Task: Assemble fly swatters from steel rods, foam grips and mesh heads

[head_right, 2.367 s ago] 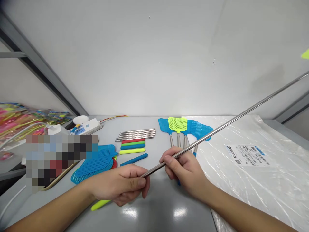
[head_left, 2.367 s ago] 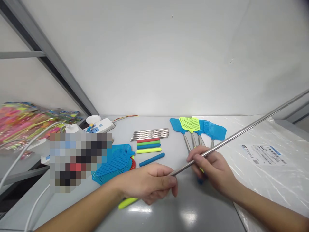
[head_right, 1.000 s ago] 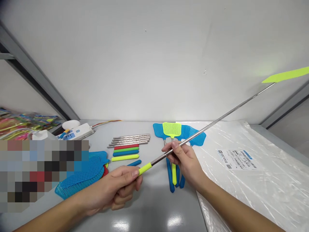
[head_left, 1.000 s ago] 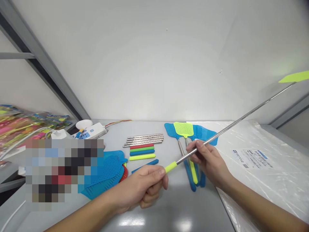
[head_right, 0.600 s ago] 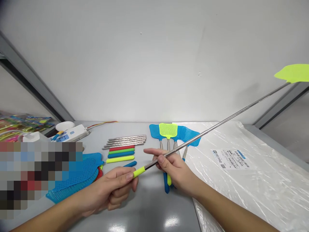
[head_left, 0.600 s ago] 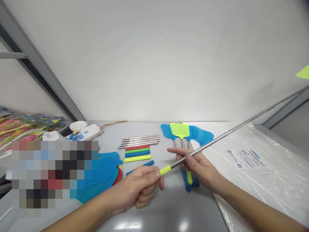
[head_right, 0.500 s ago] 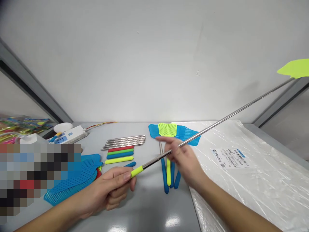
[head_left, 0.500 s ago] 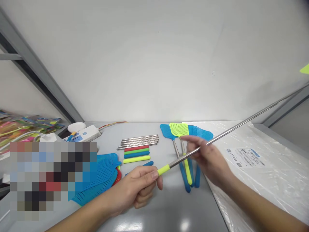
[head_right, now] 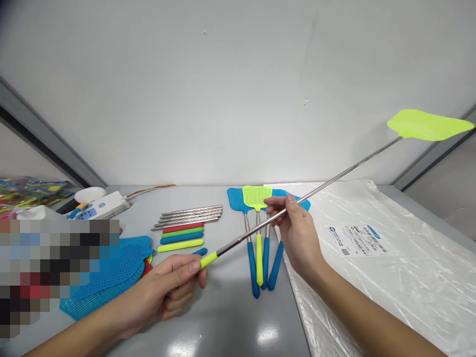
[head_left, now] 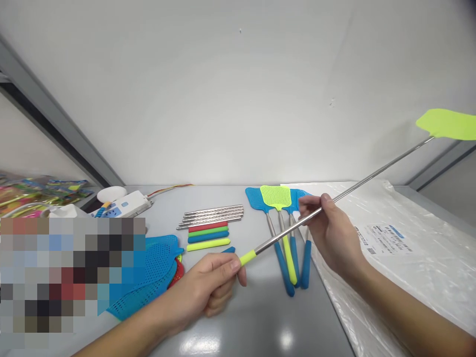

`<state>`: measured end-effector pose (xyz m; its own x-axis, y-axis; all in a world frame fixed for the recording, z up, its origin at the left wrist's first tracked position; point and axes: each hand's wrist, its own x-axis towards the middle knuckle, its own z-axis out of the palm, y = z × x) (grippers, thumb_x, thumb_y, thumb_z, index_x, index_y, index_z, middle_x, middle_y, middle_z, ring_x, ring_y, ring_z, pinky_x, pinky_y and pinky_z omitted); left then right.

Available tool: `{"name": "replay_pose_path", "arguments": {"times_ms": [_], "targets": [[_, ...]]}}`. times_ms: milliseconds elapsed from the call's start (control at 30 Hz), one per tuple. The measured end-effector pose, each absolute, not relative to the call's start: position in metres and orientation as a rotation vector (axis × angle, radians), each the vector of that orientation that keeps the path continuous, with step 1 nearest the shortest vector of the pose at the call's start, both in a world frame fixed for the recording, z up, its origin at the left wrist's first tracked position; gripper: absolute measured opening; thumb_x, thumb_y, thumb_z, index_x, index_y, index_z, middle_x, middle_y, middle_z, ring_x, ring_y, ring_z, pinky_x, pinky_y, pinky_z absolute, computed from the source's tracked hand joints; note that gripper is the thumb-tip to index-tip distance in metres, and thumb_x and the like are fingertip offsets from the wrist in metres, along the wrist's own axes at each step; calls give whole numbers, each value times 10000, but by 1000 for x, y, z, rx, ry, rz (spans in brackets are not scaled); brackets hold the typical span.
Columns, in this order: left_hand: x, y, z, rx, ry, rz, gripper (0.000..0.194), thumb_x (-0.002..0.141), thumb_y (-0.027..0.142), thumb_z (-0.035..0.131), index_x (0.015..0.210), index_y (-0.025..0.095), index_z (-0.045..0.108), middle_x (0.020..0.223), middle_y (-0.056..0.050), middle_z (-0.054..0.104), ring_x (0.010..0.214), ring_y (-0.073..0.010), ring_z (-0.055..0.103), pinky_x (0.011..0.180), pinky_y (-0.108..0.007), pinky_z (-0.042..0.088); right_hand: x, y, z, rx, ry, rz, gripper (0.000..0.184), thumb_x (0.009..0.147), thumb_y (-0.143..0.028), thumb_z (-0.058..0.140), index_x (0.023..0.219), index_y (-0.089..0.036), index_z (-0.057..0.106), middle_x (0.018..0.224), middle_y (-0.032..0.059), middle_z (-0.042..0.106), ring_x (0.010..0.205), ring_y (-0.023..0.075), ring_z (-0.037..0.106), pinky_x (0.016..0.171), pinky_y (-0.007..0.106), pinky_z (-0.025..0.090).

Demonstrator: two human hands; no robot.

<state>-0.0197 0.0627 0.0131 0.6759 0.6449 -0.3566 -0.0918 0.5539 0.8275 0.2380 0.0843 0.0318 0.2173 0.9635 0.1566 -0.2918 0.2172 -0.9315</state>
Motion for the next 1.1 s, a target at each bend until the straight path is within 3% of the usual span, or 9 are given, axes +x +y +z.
{"name": "replay_pose_path", "arguments": {"times_ms": [233, 567, 700, 800, 900, 1000, 1100], "targets": [[-16, 51, 12, 883, 671, 462, 328, 962, 439, 493, 844, 154, 604, 481, 96, 249, 419, -53, 175, 395, -192, 167, 214, 64, 21, -932, -1248, 1211, 434, 992, -471, 339, 1036, -265, 719, 904, 53, 621, 867, 194, 533, 877, 357, 403], [-13, 50, 12, 882, 641, 442, 331, 961, 450, 486, 850, 160, 601, 473, 99, 253, 405, -54, 177, 382, -187, 179, 222, 69, 25, -943, -1391, 1270, 463, 974, -532, 341, 1179, -277, 669, 1007, 63, 639, 915, 205, 551, 912, 380, 412], [-14, 49, 14, 893, 669, 448, 332, 958, 444, 495, 843, 156, 614, 477, 94, 258, 412, -54, 178, 381, -186, 174, 251, 89, 42, -914, -1035, 994, 449, 927, -574, 426, 982, -242, 724, 808, 28, 564, 760, 170, 536, 800, 327, 463], [-14, 50, 11, 894, 685, 425, 340, 963, 448, 483, 854, 155, 620, 485, 92, 261, 416, -55, 181, 385, -189, 176, 273, 103, 48, -934, -807, 800, 347, 899, -487, 528, 802, -215, 720, 704, 6, 493, 669, 142, 495, 680, 287, 466], [-15, 50, 8, 895, 693, 423, 340, 962, 447, 487, 855, 155, 624, 488, 91, 261, 418, -56, 185, 388, -193, 179, 279, 108, 44, -929, -720, 747, 328, 905, -419, 519, 740, -206, 706, 680, 8, 488, 636, 133, 477, 623, 279, 448], [-16, 50, 7, 896, 718, 442, 339, 960, 442, 494, 841, 153, 625, 486, 90, 258, 425, -58, 182, 390, -196, 176, 263, 99, 36, -924, -729, 766, 372, 935, -412, 469, 734, -209, 708, 706, 30, 539, 671, 148, 503, 659, 295, 446], [-16, 49, 8, 891, 726, 443, 346, 957, 450, 495, 839, 152, 624, 482, 92, 251, 425, -59, 175, 391, -197, 169, 234, 79, 25, -989, -859, 868, 392, 951, -450, 446, 815, -219, 732, 809, 60, 623, 786, 186, 561, 787, 333, 448]]}}
